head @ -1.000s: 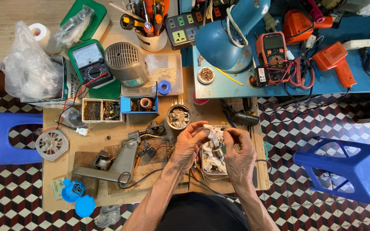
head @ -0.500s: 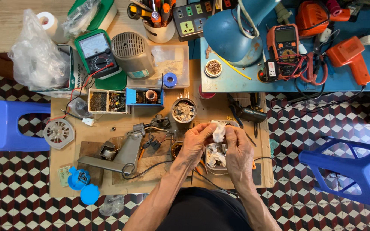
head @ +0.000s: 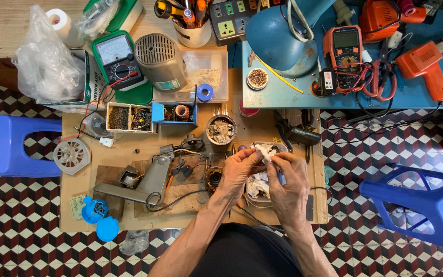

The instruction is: The person cleans a motor stator with a cloth, applies liquid from a bottle, and uses a multimeter to test electrical continuity. They then insert a metal rod into the stator and continue handling the component on a cluttered workbench.

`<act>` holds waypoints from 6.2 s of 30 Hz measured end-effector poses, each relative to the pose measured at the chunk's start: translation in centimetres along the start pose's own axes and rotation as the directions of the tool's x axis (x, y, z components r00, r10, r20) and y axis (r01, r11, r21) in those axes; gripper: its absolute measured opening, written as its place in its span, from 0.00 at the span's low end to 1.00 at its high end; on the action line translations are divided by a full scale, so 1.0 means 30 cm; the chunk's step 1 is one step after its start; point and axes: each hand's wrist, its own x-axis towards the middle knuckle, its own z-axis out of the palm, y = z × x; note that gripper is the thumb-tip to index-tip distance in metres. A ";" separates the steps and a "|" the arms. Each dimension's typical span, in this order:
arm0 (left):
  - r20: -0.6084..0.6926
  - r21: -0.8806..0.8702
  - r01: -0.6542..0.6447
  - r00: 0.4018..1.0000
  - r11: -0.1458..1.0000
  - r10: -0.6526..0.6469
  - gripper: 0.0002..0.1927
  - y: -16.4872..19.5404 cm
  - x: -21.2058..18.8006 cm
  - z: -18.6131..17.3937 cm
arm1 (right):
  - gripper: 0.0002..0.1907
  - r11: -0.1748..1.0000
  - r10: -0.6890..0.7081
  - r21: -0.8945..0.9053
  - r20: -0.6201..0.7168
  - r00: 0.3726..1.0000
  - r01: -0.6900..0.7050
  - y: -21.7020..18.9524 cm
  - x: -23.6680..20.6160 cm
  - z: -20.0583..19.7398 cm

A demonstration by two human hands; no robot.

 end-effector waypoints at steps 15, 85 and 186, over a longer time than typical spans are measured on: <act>0.166 -0.199 -0.008 0.985 0.980 0.041 0.16 -0.005 -0.044 0.047 | 0.06 0.987 -0.162 -0.005 0.048 0.986 0.163 -0.049 0.001 -0.034; -0.233 -0.033 0.102 0.967 0.994 -0.106 0.14 -0.095 -0.113 0.010 | 0.09 0.985 0.037 0.151 0.313 0.949 -0.088 0.102 -0.037 -0.032; -0.324 0.418 -0.017 0.931 0.908 0.167 0.12 -0.085 0.152 0.111 | 0.17 0.813 0.296 0.549 -0.104 0.950 -0.193 0.214 1.009 -0.524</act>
